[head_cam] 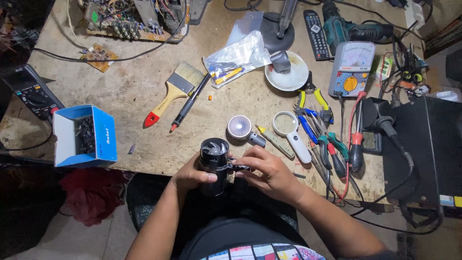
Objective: Disassembling and inspecting the internal components of a hair dryer on a repair bench, followed by reassembly attempts.
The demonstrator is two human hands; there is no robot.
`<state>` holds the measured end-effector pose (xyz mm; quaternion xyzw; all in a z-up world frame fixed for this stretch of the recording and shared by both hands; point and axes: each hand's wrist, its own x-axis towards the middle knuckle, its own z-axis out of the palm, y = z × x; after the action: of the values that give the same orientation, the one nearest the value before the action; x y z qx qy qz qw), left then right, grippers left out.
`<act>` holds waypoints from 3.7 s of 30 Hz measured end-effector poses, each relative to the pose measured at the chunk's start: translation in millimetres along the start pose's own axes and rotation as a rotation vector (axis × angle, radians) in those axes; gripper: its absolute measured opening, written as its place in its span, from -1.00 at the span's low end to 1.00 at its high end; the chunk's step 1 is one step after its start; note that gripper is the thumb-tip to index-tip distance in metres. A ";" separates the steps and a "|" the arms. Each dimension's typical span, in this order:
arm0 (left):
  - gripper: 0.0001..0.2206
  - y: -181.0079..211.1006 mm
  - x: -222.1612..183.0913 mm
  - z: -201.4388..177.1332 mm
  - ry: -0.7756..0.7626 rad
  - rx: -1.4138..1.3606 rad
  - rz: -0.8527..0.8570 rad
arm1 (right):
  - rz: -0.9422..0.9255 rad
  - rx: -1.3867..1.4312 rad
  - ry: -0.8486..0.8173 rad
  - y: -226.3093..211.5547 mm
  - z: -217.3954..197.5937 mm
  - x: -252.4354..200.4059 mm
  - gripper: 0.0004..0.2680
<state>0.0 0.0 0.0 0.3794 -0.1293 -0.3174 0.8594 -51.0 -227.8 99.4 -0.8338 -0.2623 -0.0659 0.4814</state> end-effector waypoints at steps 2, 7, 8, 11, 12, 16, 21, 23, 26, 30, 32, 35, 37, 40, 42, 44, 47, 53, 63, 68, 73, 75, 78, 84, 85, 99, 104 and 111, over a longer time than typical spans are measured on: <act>-0.40 -2.4 -1.5 -2.6 -0.003 0.006 -0.009 | 0.021 0.005 -0.032 -0.1 -0.7 2.0 -0.82; -0.39 -7.7 1.1 -5.0 -0.023 0.031 -0.005 | 0.075 -0.016 -0.113 10.6 2.6 1.3 -0.80; -0.39 -6.0 1.5 -3.8 -0.031 0.040 -0.017 | 0.083 -0.011 -0.134 12.8 3.9 1.0 -0.81; -0.37 -8.8 -1.4 -5.3 -0.016 0.054 -0.006 | 0.091 -0.008 -0.143 12.4 5.2 2.4 -0.83; -0.34 -10.7 -2.5 -6.3 0.007 0.058 0.016 | 0.091 -0.009 -0.132 11.1 4.6 3.3 -0.83; -0.40 1.8 -1.1 3.7 -0.005 0.015 0.027 | 0.117 0.060 -0.049 7.6 9.4 -2.7 -0.78; -0.42 3.0 -4.2 6.9 -0.013 -0.004 0.017 | 0.213 0.158 0.198 8.3 22.2 -14.6 -0.76; -0.40 -2.2 -3.8 4.1 -0.007 0.001 0.033 | 0.183 0.125 0.191 9.7 21.3 -14.2 -0.79; -0.38 -6.1 -0.9 1.3 -0.008 0.001 0.050 | 0.142 0.070 0.167 11.6 20.0 -15.5 -0.82; -0.37 -10.2 0.1 -6.7 -0.012 0.002 0.053 | 0.126 0.041 0.102 15.7 19.7 -15.5 -0.84; -0.37 -7.3 -1.5 -5.1 -0.019 -0.015 0.049 | 0.114 0.064 0.073 9.7 9.5 -6.6 -0.86; -0.38 -10.1 -5.6 -8.3 -0.005 -0.048 0.032 | 0.118 0.100 0.028 19.8 -9.4 4.4 -0.87; -0.39 -12.8 -6.9 -10.7 0.015 -0.065 0.020 | 0.134 0.112 0.014 34.6 -21.3 17.9 -0.87; -0.36 -19.0 -7.9 -12.5 0.004 -0.100 0.028 | 0.139 -0.206 0.034 55.3 -26.3 42.9 -0.70; -0.38 -22.2 -5.0 -17.4 0.038 -0.122 0.032 | 0.124 -0.310 -0.207 64.2 -19.0 62.4 -0.48; -0.39 -12.7 -5.9 -5.2 0.040 -0.121 0.027 | 0.122 -0.352 -0.280 67.1 -13.3 69.7 -0.50; -0.40 0.6 -9.0 12.0 0.049 -0.109 0.018 | 0.110 -0.376 -0.323 89.1 -7.0 74.9 -0.57; -0.41 -5.5 -4.1 5.7 0.118 -0.115 -0.031 | 0.265 0.160 -0.025 71.4 -19.8 90.4 -0.70; -0.47 21.2 5.7 26.0 0.120 -0.123 -0.114 | 0.020 0.314 -0.115 69.9 12.1 87.6 -0.70; -0.43 8.9 4.9 6.3 0.075 -0.172 -0.166 | -0.048 0.331 -0.151 61.2 10.1 85.6 -0.70; -0.46 17.1 5.9 15.9 0.145 -0.128 -0.220 | -0.025 0.357 -0.200 59.7 5.7 85.3 -0.71; -0.46 20.1 7.1 20.4 0.164 -0.068 -0.242 | -0.024 0.356 -0.230 61.9 4.4 86.1 -0.72; -0.47 26.3 5.2 24.5 0.178 -0.042 -0.285 | -0.049 0.342 -0.275 54.3 1.7 89.4 -0.72; -0.40 23.7 5.0 17.2 0.158 0.002 -0.271 | -0.055 0.354 -0.332 55.1 -3.2 90.8 -0.72; -0.40 21.2 6.5 14.0 0.157 0.001 -0.275 | -0.051 0.356 -0.329 55.5 -3.6 90.4 -0.72; -0.37 -4.3 8.1 -9.1 0.076 -0.013 -0.248 | -0.084 0.254 -0.393 50.7 -6.4 80.9 -0.70; -0.41 10.2 5.1 5.6 0.094 -0.034 -0.269 | -0.080 0.263 -0.387 51.4 -0.3 80.6 -0.70; -0.48 6.3 10.3 4.9 0.112 -0.121 -0.291 | 0.033 0.338 -0.434 49.4 -0.7 81.0 -0.68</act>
<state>8.4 -6.3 7.8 0.3588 -0.0056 -0.4241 0.8315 43.0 -217.8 91.2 -0.7405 -0.3529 0.1668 0.5471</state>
